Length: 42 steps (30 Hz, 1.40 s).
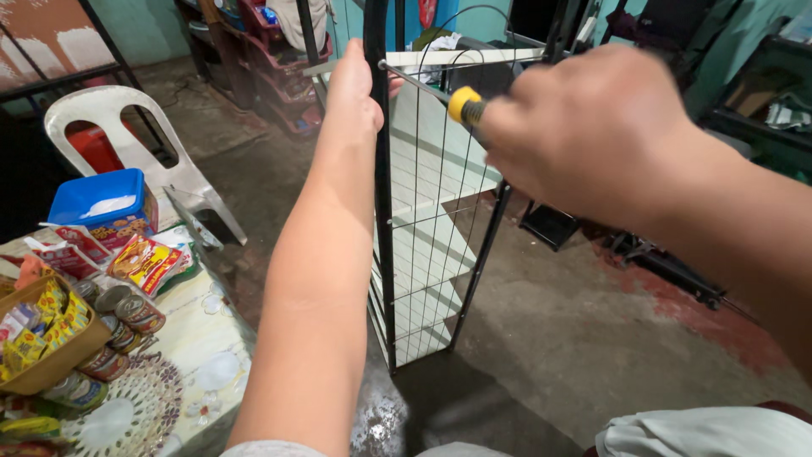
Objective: The person assembles a wire shelving unit by using a screwdriver to tighten screws on the frame and inserting white shelves into the structure. The person also moves a plastic chair to reposition it during the process.
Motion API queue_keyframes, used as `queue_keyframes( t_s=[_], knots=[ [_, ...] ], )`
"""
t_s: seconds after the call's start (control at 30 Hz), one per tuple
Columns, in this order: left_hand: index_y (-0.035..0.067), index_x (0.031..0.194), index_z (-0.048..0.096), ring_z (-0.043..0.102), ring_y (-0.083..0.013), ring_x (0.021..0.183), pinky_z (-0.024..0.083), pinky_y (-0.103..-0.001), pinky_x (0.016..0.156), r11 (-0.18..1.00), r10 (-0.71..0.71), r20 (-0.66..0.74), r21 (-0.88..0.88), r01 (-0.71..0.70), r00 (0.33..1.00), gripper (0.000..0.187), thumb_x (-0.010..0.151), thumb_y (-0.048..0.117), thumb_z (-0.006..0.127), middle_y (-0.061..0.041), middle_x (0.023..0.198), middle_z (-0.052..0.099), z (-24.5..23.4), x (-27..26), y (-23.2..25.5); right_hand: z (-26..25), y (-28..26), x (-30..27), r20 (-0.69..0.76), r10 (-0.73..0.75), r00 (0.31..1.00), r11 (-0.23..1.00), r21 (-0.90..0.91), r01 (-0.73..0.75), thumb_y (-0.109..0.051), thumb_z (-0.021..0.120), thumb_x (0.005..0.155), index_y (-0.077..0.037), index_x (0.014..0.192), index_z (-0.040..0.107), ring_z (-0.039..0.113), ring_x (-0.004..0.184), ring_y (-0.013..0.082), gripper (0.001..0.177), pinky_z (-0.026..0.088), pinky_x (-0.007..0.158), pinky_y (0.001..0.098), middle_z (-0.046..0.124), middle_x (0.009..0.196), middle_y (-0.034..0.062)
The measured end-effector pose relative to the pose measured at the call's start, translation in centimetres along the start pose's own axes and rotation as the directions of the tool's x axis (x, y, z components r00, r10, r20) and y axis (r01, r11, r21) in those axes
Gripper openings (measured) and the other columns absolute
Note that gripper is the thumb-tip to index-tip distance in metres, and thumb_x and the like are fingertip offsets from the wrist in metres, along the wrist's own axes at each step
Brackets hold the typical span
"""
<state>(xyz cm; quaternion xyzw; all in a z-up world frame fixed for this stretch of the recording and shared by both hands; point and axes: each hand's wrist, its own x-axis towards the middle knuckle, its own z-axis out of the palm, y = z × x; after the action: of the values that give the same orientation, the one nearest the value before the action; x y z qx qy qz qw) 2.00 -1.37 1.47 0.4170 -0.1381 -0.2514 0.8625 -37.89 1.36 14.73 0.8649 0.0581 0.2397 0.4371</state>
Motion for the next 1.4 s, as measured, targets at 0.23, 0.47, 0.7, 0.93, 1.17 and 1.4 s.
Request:
queue_keyframes(
  t_s=[0.23,0.47,0.7,0.93,1.17,1.4],
  knots=[
    [0.002,0.093,0.069,0.069,-0.023,0.059,0.06,-0.036,0.053,0.999,0.034,0.063,0.009,-0.035,0.997,0.046,0.1,0.042,0.046,-0.012,0.075,0.071,-0.1,-0.1,0.3,-0.5,0.7,-0.2,-0.204,0.021,0.979,0.994,0.11,0.001,-0.026,0.082,0.078,-0.013,0.098,0.066,0.067,0.072,0.0249,0.029,0.052,0.058,0.0375,0.059,0.085,0.0065],
    [0.002,0.094,0.07,0.069,-0.0234,0.058,0.059,-0.037,0.053,1.0,0.019,0.065,0.009,-0.019,0.998,0.051,0.101,0.044,0.042,-0.013,0.076,0.073,0.0,-0.7,0.4,0.4,0.2,0.2,-0.022,0.561,0.828,0.513,0.794,-0.327,-0.028,0.086,0.091,0.002,0.108,0.065,0.067,0.082,0.0261,0.041,0.052,0.072,0.0366,0.068,0.094,0.0151],
    [0.001,0.091,0.068,0.066,-0.0248,0.054,0.056,-0.038,0.052,0.999,-0.025,0.107,-0.024,0.028,0.994,0.053,0.1,0.045,0.041,-0.015,0.072,0.07,0.0,-0.9,0.3,-0.8,0.3,0.1,-0.298,0.138,0.945,0.862,0.506,0.034,-0.013,0.084,0.079,-0.001,0.1,0.069,0.068,0.092,0.0339,0.029,0.056,0.076,0.0411,0.068,0.113,0.0201],
    [0.004,0.092,0.068,0.067,-0.0228,0.057,0.058,-0.037,0.054,1.0,-0.006,0.055,0.02,0.005,0.998,0.048,0.1,0.044,0.043,-0.012,0.074,0.071,-0.2,-0.3,0.4,-1.3,1.1,-0.5,-0.117,0.236,0.965,0.95,0.234,-0.204,-0.032,0.083,0.089,-0.003,0.109,0.063,0.068,0.083,0.0318,0.041,0.055,0.069,0.0423,0.067,0.096,0.014],
    [0.003,0.091,0.068,0.068,-0.023,0.058,0.059,-0.037,0.054,0.999,-0.035,0.028,0.042,0.034,0.999,0.052,0.1,0.046,0.042,-0.012,0.072,0.071,0.3,-0.7,0.7,-0.8,-1.6,-1.2,0.148,0.21,0.966,0.977,-0.005,-0.212,-0.029,0.072,0.089,-0.013,0.126,0.063,0.067,0.072,0.0283,0.041,0.053,0.058,0.0412,0.066,0.092,0.0089],
    [0.003,0.09,0.067,0.07,-0.0232,0.058,0.059,-0.036,0.055,1.0,-0.01,0.056,0.028,0.009,0.998,0.046,0.101,0.043,0.045,-0.011,0.073,0.07,0.1,-0.8,0.5,0.0,-2.1,-1.6,-0.233,0.209,0.95,0.956,0.252,-0.149,-0.02,0.07,0.089,-0.013,0.109,0.064,0.067,0.095,0.0336,0.022,0.055,0.074,0.045,0.065,0.117,0.0145]
  ],
)
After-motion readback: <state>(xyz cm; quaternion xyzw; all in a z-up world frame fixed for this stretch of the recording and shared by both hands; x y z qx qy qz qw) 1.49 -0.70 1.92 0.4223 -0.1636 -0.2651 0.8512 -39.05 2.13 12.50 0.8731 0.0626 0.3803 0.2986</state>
